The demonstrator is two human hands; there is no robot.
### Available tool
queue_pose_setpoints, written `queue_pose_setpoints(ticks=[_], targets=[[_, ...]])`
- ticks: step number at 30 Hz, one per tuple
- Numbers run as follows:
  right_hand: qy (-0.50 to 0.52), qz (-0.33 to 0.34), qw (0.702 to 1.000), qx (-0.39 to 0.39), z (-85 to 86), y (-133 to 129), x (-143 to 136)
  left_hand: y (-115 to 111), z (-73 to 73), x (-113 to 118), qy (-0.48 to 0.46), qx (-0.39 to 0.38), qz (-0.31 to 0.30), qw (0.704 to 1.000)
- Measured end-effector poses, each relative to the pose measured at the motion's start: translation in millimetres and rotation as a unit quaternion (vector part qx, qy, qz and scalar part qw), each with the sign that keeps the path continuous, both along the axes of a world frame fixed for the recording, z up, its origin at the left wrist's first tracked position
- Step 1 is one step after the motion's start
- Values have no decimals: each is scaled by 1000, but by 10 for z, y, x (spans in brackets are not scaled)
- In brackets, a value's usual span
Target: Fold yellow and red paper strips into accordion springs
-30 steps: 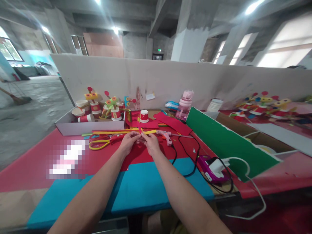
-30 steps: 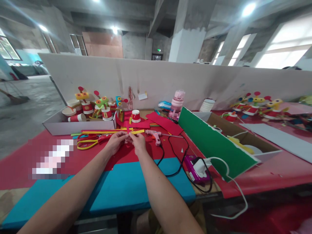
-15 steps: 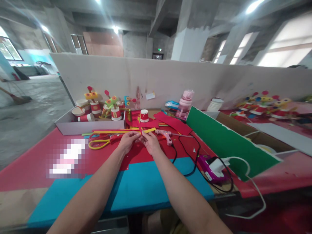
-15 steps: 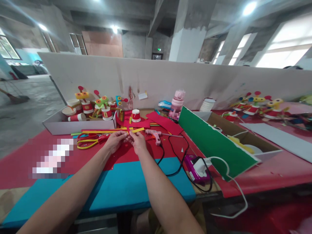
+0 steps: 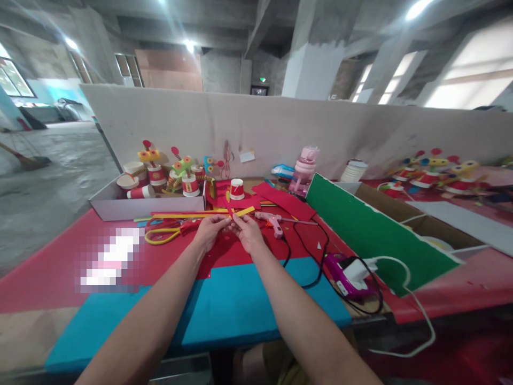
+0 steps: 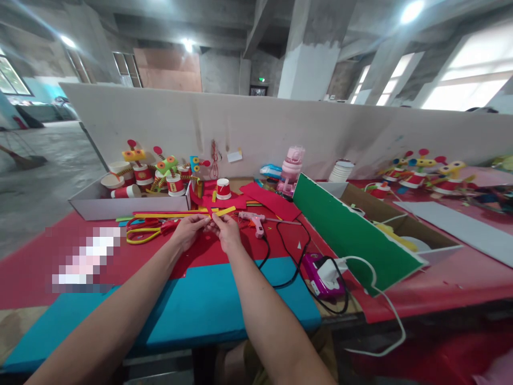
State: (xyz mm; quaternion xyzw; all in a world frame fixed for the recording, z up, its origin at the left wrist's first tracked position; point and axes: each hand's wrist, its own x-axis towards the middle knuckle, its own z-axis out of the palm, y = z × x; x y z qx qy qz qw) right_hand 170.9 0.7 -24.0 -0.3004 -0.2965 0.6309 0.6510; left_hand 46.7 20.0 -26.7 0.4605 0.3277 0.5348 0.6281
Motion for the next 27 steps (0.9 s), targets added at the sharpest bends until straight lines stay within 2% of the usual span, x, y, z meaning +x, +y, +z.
queue_pose_setpoints(ticks=[8,27], targets=[[-6,-4,1000,-12,19,5,-1,3,-1,-4,1,1,-1,1000],[-15,7,1000,16,26,-3,12,-43,60,5,-13,-14,-9,1000]])
